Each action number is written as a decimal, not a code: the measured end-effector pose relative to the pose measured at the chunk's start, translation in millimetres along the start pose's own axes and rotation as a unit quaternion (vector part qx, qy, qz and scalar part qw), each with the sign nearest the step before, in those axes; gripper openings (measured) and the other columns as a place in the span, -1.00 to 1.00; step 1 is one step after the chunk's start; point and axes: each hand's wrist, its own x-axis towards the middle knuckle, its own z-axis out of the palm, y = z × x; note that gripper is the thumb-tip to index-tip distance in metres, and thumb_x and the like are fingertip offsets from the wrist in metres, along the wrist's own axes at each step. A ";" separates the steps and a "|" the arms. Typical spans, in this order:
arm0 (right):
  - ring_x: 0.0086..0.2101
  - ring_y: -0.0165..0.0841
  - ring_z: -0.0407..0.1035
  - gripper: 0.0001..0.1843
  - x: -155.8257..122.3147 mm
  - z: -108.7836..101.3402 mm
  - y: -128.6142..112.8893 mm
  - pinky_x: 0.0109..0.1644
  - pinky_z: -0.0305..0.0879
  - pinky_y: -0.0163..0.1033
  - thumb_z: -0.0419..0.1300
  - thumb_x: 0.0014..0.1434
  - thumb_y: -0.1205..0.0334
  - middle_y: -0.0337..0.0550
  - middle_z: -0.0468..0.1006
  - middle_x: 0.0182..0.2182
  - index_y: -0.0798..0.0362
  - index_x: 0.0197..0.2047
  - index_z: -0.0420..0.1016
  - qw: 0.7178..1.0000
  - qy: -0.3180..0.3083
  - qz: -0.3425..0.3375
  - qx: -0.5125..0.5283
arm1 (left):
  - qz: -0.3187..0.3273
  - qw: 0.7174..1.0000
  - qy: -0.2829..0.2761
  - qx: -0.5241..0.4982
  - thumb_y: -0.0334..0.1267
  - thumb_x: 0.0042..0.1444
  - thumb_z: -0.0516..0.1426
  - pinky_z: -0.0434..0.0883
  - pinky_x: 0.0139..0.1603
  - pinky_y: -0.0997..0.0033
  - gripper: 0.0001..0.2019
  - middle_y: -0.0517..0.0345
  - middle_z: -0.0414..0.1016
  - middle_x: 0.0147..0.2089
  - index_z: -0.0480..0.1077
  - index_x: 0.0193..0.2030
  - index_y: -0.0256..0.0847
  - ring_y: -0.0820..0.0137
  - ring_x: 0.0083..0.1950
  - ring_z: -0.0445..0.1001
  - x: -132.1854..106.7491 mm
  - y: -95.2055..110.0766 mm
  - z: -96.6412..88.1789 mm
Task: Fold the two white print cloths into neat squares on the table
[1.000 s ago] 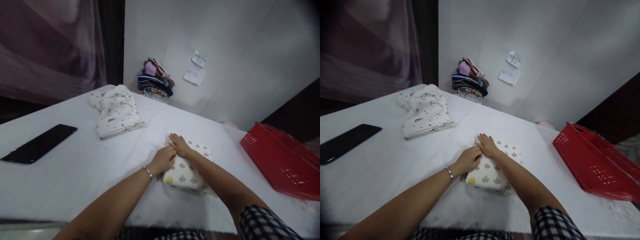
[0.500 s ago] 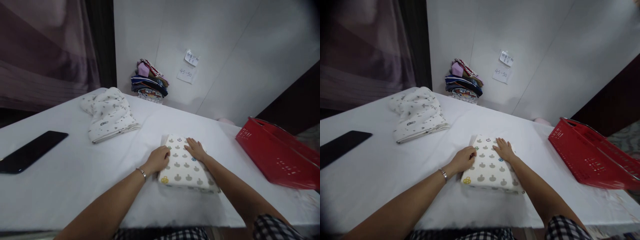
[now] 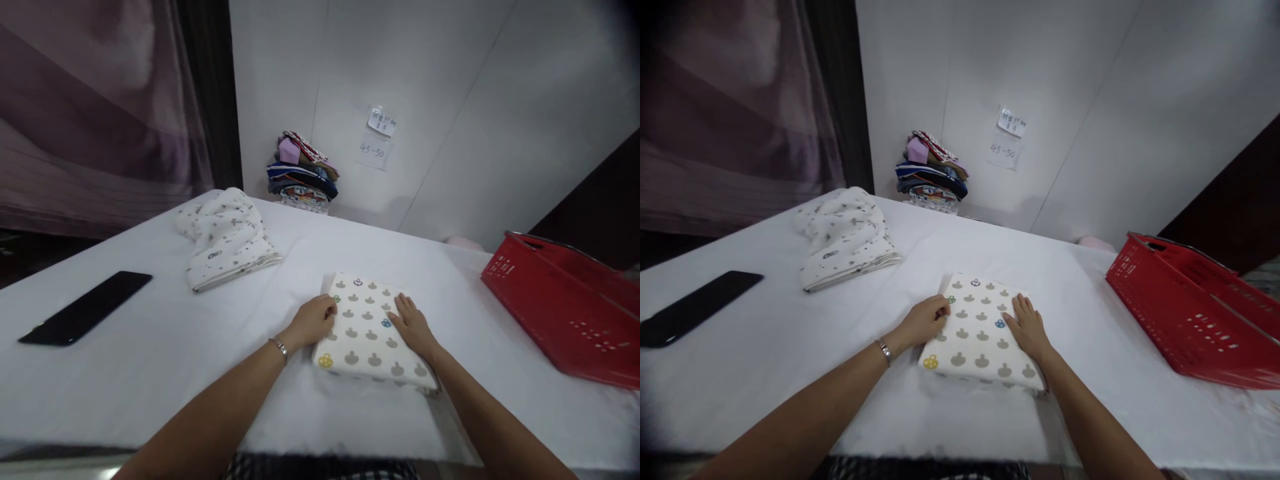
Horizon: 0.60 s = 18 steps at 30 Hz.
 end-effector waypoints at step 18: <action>0.28 -0.16 -0.27 -0.33 -82.6 -1.3 -38.5 0.28 -0.31 0.16 -0.18 0.25 -0.13 -0.03 -0.10 0.30 0.07 0.31 0.02 0.990 0.005 -0.122 -0.068 | -0.084 0.989 -0.008 0.121 0.15 0.15 -0.14 -0.22 0.32 -0.02 -0.34 0.00 -0.18 0.41 -0.01 0.30 -0.18 0.18 0.40 -0.26 66.3 10.2 32.4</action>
